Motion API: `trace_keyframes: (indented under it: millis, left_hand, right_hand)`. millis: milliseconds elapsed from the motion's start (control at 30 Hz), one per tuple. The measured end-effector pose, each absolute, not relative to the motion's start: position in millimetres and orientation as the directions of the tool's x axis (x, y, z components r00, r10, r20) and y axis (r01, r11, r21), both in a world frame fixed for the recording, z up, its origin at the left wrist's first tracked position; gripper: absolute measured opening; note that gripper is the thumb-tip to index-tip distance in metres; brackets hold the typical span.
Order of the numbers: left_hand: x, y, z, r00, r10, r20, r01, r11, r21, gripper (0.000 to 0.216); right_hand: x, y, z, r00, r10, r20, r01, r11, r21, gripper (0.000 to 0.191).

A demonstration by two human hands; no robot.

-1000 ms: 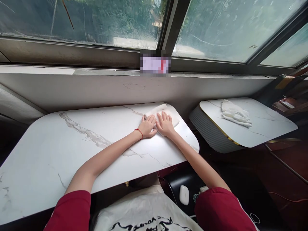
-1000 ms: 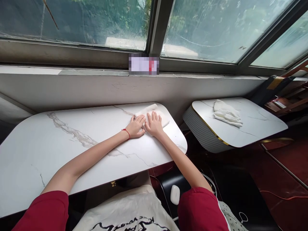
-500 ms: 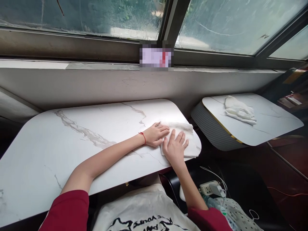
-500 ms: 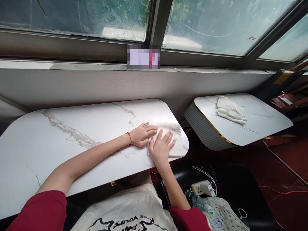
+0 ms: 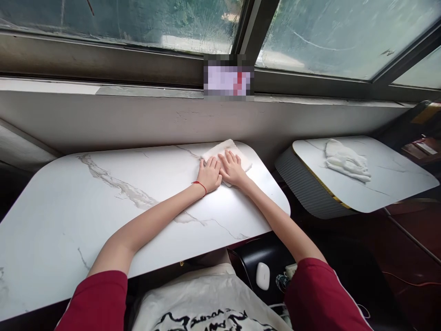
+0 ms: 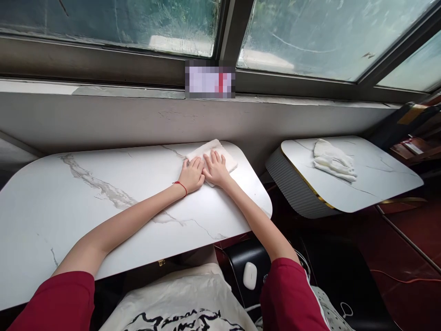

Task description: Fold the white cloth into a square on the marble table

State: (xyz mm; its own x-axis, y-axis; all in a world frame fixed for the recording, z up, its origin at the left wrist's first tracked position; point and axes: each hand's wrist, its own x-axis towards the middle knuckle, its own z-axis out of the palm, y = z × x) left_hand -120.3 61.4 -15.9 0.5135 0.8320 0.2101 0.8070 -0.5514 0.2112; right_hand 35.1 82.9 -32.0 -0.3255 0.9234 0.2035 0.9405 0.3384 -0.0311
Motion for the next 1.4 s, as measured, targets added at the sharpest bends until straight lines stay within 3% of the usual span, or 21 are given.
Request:
trace_keyframes:
  millis: [200,433,533,667,833,1067,1200,1400]
  left_hand:
    - [-131.4,71.3,0.3,0.387,0.907,0.163,0.914,-0.401,0.061,0.051]
    - [-155.1,83.6,11.6,0.449,0.879,0.162,0.888,-0.458,0.025,0.045]
    - [-160.0,80.6,32.6,0.401,0.913,0.071,0.913,-0.405,0.043,0.040]
    - [-164.7,70.2,63.1,0.356,0.925,-0.130,0.934,-0.356,0.026,0.032]
    - [-167.1,50.9,82.5,0.405,0.880,-0.249,0.910,-0.414,0.021,0.014]
    - [-162.6,26.4,103.2,0.485,0.680,-0.550,0.829,-0.557,0.042,0.013]
    - [-163.0,24.5,103.9,0.473,0.650,-0.595,0.833,-0.550,0.061,0.012]
    - [-163.0,29.2,96.4,0.444,0.659,-0.607,0.859,-0.507,0.078,0.011]
  right_hand:
    - [11.9,124.9,-23.6,-0.466,0.860,0.210,0.860,0.496,-0.121,0.055]
    - [-8.8,116.4,-25.3,-0.356,0.901,0.249,0.903,0.400,-0.155,0.052]
    - [-16.8,97.9,-24.8,-0.321,0.913,0.251,0.918,0.365,-0.156,0.052]
    - [-31.2,56.9,-15.2,-0.309,0.914,0.265,0.934,0.344,-0.099,0.051]
    - [-44.7,-1.2,6.1,-0.357,0.915,0.187,0.934,0.351,0.062,0.036]
    - [-45.8,-51.5,20.0,-0.488,0.871,0.054,0.869,0.490,-0.069,0.032]
    - [-49.7,-66.5,15.4,-0.581,0.811,0.073,0.810,0.584,-0.052,0.029]
    - [-65.0,-87.7,9.6,-0.485,0.857,0.173,0.874,0.474,0.107,0.027]
